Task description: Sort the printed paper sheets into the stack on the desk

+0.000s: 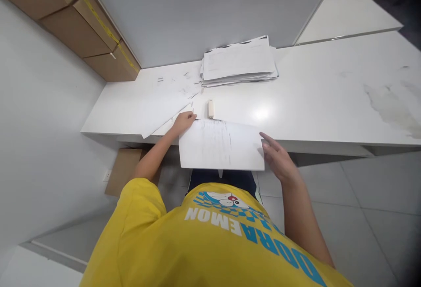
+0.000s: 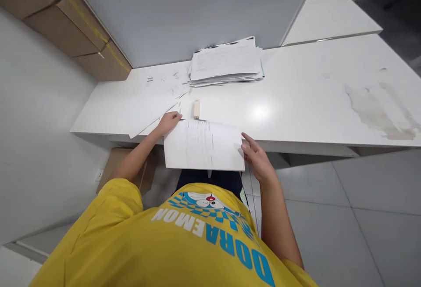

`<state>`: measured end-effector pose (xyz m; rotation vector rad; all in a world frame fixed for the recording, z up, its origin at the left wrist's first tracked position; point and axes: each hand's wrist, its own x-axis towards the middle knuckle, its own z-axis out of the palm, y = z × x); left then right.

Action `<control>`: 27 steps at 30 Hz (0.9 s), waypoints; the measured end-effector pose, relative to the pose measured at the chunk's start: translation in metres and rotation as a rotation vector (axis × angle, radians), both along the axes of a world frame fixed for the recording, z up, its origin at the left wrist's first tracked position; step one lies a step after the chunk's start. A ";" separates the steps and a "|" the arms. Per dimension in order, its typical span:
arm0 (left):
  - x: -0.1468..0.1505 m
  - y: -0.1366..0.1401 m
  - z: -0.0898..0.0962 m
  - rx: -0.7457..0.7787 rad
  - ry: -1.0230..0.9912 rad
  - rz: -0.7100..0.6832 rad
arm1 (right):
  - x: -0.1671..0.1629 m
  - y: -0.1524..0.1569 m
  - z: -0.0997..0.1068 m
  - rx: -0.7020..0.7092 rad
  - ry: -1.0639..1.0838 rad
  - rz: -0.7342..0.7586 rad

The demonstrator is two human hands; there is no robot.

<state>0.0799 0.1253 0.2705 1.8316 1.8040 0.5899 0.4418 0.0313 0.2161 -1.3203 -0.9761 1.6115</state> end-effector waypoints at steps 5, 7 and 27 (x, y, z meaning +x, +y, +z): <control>0.011 0.012 -0.016 -0.035 0.294 0.044 | -0.002 0.024 0.002 0.062 -0.213 -0.058; 0.015 0.014 -0.019 -0.002 0.366 0.044 | -0.005 0.030 -0.002 0.105 -0.249 -0.084; 0.038 0.002 -0.038 0.103 0.091 -0.537 | 0.007 0.012 -0.028 0.085 -0.170 -0.160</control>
